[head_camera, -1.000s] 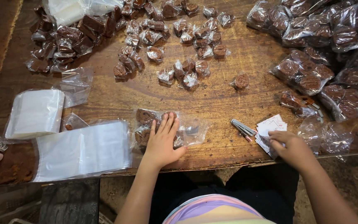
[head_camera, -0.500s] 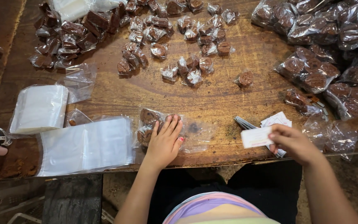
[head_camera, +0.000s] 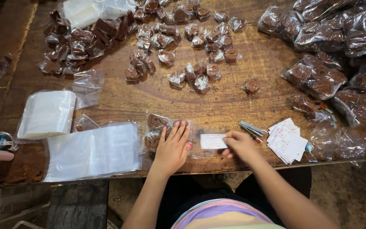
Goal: Packing individually wrapped small cakes into larger plastic bags, adding a label, and sealing them with tape.
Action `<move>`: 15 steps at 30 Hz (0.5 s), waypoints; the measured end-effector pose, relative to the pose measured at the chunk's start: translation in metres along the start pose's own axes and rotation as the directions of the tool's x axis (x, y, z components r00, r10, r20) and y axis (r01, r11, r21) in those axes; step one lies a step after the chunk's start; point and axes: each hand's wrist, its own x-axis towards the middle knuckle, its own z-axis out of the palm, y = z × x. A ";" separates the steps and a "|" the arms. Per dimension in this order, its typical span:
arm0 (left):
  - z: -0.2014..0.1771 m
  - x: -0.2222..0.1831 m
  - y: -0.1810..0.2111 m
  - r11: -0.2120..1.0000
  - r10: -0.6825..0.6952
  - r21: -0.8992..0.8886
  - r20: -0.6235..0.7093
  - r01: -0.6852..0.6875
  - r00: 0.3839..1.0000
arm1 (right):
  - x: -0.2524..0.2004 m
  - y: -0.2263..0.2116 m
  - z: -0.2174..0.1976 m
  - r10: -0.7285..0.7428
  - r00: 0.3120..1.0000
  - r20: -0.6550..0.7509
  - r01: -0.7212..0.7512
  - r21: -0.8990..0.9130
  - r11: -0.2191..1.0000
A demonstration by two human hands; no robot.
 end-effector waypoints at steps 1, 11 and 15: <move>0.000 0.000 0.001 1.000 -0.001 0.001 -0.004 0.001 1.000 | 0.002 0.003 0.010 -0.004 1.000 0.001 0.004 -0.001 1.000; 0.006 -0.002 0.001 1.000 0.012 -0.006 -0.075 -0.012 0.997 | 0.015 0.021 0.032 0.012 0.989 0.146 -0.049 0.254 0.966; 0.006 -0.002 0.002 0.999 0.017 -0.034 -0.090 -0.020 0.996 | 0.011 0.015 0.021 0.014 0.984 0.180 -0.058 0.243 0.968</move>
